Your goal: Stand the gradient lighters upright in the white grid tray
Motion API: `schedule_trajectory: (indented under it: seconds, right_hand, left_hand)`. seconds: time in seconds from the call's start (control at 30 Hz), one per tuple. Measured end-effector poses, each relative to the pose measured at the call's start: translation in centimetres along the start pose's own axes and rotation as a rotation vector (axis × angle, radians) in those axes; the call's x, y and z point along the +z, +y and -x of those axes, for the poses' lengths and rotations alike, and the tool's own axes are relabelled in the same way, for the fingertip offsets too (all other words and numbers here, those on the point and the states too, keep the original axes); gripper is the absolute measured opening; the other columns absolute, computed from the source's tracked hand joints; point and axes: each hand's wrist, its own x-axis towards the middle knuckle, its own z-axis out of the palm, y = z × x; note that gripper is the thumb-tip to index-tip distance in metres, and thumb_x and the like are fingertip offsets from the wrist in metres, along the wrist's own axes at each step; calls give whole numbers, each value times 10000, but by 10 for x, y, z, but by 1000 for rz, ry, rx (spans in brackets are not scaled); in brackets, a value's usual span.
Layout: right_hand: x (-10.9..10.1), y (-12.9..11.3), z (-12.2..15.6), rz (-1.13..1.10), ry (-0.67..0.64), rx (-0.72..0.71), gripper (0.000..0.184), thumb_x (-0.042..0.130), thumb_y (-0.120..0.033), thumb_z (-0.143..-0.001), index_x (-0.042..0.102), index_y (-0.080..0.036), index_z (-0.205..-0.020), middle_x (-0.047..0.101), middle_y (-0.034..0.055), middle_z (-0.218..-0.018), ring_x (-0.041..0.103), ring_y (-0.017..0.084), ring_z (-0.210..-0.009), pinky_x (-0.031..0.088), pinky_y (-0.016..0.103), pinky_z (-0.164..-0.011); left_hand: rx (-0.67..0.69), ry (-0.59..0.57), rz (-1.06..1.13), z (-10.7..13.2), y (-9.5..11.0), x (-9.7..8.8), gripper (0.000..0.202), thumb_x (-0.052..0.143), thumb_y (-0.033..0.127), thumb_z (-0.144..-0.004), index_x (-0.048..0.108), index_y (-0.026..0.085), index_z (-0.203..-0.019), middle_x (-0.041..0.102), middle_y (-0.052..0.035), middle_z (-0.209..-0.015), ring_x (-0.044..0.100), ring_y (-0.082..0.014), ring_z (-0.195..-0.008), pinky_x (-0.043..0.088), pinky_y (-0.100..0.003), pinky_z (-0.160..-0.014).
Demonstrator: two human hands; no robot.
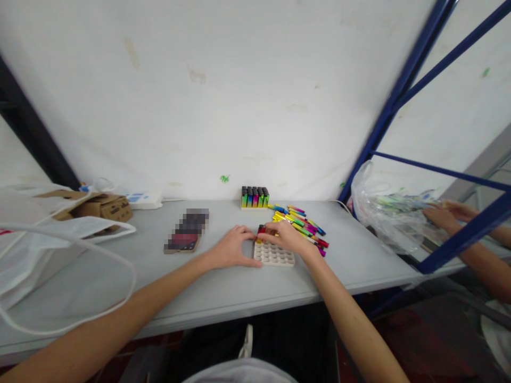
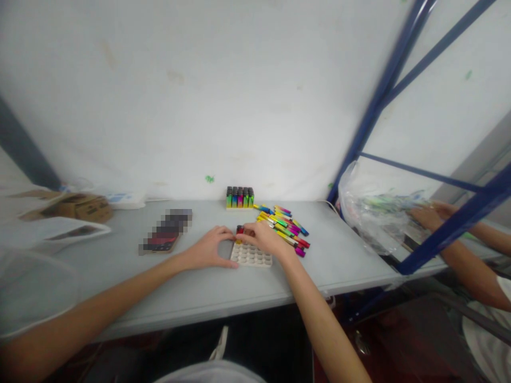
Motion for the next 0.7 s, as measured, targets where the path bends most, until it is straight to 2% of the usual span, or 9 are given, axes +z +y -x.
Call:
schedule_trajectory:
  seconds: [0.13, 0.2, 0.33, 0.43, 0.57, 0.7]
  right_hand:
    - [-1, -5, -1, 70, -6, 18, 459, 658, -551, -1045, 742, -180, -788, 684, 23, -673, 549, 162, -619, 351, 280, -628]
    - [-6, -4, 0, 62, -24, 31, 405, 704, -548, -1017, 794, -182, -869, 730, 42, -741, 604, 176, -667, 388, 282, -655]
    - [-31, 13, 11, -33, -29, 101, 270, 732, -440, -1006, 819, -193, -1072, 805, 64, -933, 707, 202, -801, 482, 282, -731]
    - [-55, 32, 26, 111, 3, 245, 146, 777, -308, -942, 817, -175, -986, 808, 75, -936, 716, 220, -828, 502, 302, -770]
    - [-74, 43, 39, 140, -135, 360, 165, 833, -314, -859, 822, -181, -955, 820, 70, -983, 726, 240, -882, 514, 305, -786]
    - [-70, 37, 36, 167, -216, 342, 181, 863, -278, -806, 834, -199, -965, 816, 54, -982, 719, 248, -891, 514, 306, -794]
  left_hand:
    - [3, 2, 5, 0, -2, 1, 770, 917, 748, -679, 763, 237, -1235, 682, -98, -1234, 624, -338, -1201, 484, -465, -1118]
    - [14, 9, 8, 0, -2, 0, 746, 904, 752, -694, 764, 243, -1221, 681, -93, -1236, 633, -336, -1190, 489, -468, -1118]
    - [29, 15, -26, 2, 0, -3, 731, 881, 754, -719, 756, 230, -1213, 689, -95, -1235, 649, -338, -1165, 500, -465, -1101]
    - [14, -6, -96, 3, 1, -8, 711, 864, 750, -733, 749, 214, -1186, 699, -102, -1224, 657, -344, -1161, 496, -466, -1083]
    - [3, -23, -140, 6, -1, -16, 671, 852, 731, -742, 731, 203, -1138, 701, -100, -1188, 669, -336, -1129, 501, -443, -1038]
    - [-15, -12, -157, 8, -4, -21, 608, 849, 691, -745, 709, 201, -1078, 693, -86, -1121, 675, -322, -1074, 511, -419, -979]
